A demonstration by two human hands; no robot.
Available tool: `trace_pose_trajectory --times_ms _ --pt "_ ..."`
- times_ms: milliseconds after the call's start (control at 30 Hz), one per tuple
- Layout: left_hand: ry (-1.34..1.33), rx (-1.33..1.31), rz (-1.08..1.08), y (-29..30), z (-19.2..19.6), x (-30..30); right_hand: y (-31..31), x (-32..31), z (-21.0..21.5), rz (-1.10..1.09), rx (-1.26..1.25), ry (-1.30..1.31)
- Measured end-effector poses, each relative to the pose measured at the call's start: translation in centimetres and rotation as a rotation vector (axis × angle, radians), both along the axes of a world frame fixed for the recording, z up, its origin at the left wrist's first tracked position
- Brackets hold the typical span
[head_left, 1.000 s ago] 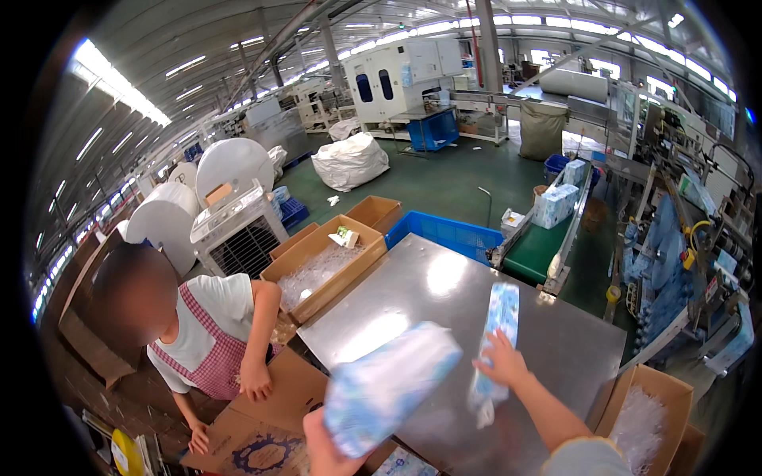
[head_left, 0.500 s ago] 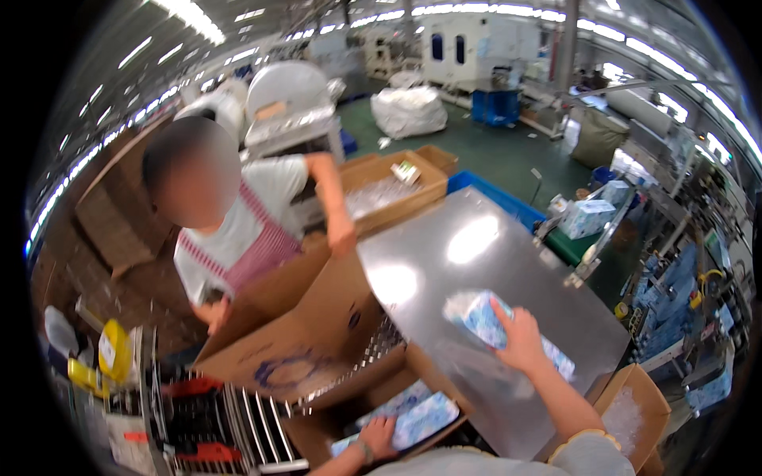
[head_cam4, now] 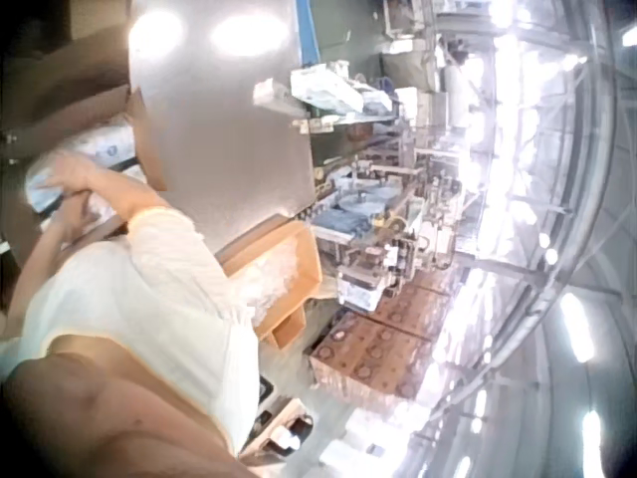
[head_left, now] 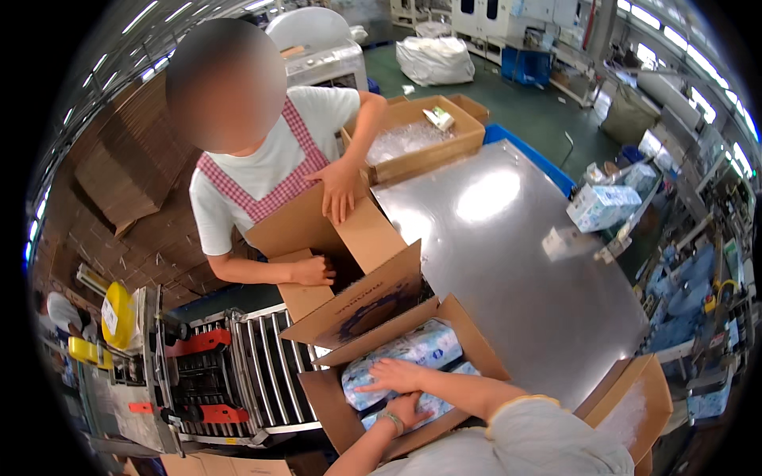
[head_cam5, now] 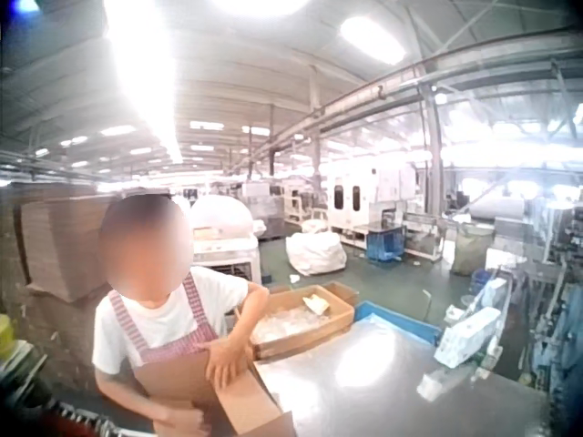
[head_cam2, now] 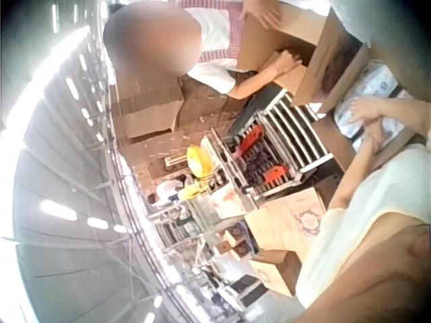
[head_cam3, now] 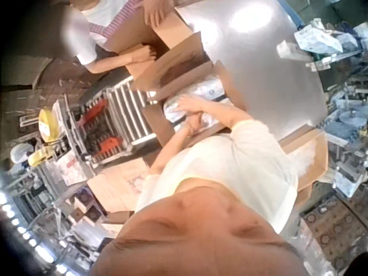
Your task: The person picks up plastic-wrapped packages from a stainless steel table and places them inside cardboard boxes, then slides the filled boxes onto a roller conveyor belt.
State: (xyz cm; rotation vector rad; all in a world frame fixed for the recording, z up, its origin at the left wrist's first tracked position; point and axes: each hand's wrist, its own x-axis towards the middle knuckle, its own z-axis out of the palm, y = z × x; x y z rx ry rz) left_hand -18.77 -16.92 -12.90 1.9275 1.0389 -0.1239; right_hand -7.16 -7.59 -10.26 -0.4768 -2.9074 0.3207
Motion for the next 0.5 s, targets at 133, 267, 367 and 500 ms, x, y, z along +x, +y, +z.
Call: trace_pose_trajectory --times_ms 133,267,367,500 --pt "0.089 -0.091 -0.073 3.2 2.4 -1.0 1.1 -0.3 -5.1 -0.342 0.110 0.055" --pt "0.366 0.216 -0.025 5.6 2.4 -0.4 0.9 6.9 4.2 -0.476 -0.262 -0.079" --pt "0.482 0.230 -0.022 7.7 -0.1 0.9 -2.2 18.4 10.2 -0.843 -0.009 0.437" --pt "0.566 0.098 -0.256 11.6 -11.4 0.5 -12.9 36.7 14.7 -1.676 0.163 0.147"
